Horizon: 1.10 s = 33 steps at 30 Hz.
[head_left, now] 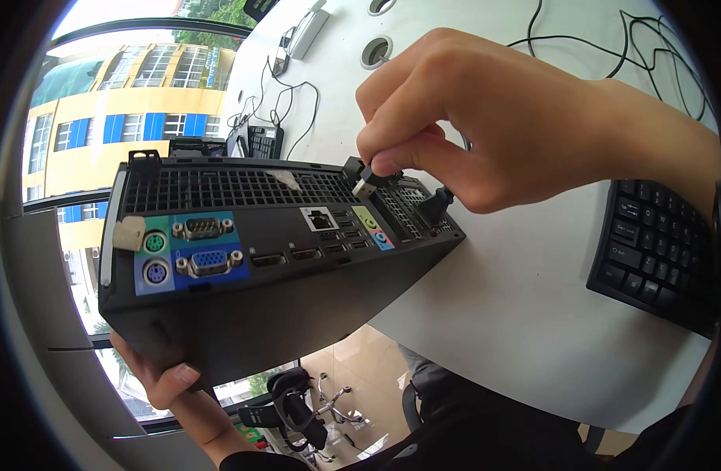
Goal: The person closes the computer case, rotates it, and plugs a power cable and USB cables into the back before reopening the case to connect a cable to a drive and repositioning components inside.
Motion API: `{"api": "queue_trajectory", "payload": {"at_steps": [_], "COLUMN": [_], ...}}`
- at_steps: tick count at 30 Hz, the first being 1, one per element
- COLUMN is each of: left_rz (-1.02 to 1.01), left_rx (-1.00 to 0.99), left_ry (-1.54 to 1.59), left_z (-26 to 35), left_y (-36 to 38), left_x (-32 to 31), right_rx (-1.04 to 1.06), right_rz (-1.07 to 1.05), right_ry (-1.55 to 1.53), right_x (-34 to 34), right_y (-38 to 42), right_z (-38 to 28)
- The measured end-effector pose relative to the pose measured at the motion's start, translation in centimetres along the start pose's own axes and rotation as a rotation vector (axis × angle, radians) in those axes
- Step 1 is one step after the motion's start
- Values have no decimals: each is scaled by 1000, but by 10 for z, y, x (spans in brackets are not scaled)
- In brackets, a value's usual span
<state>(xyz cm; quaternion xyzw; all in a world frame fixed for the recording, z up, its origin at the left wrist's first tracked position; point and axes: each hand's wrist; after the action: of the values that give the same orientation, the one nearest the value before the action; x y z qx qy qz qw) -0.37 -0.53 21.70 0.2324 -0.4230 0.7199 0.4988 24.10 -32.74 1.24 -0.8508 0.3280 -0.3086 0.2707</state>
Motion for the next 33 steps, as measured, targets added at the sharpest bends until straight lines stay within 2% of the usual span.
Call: {"api": "queue_trajectory", "payload": {"at_steps": [2, 4, 6, 8, 10, 13, 17, 23, 33], "left_rz": [12, 46, 57, 8, -62, -108, -164, -83, -32], "left_rx": [9, 18, -8, -59, -106, -113, -113, -27, 34], "left_ry": [24, 62, 76, 69, 64, 109, 187, 110, 57], "left_z": [0, -1, -2, -4, -8, -12, -21, -6, 1], "left_y": [1, 2, 3, 2, 0, 1, 4, 2, 3], "left_x": [3, 4, 5, 9, 14, 20, 37, 18, 3], "right_rx": [-97, -42, 124, 197, 129, -32, -99, 125, 145], "right_rz": [-41, -17, 81, 166, 136, -27, -145, 26, 15], "right_ry": [-62, -109, -145, -191, -173, -111, -166, -185, -135], "right_x": [2, 7, 8, 3, -2, -4, -1, -15, -16], "right_y": [-1, 0, -1, -2, -2, -3, -7, -7, -14], "right_z": [-2, -8, -13, -15, -11, 1, 1, 8, 8]}}
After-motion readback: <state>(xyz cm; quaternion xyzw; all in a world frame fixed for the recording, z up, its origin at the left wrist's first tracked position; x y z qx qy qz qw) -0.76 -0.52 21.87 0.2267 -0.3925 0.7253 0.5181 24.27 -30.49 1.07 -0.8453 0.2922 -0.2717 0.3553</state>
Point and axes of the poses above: each hand's wrist, its own y-axis away from the middle knuckle, its own x-axis out of the back of the hand, z = x × y, and after that the axes turned 5 degrees about -y, right-handed
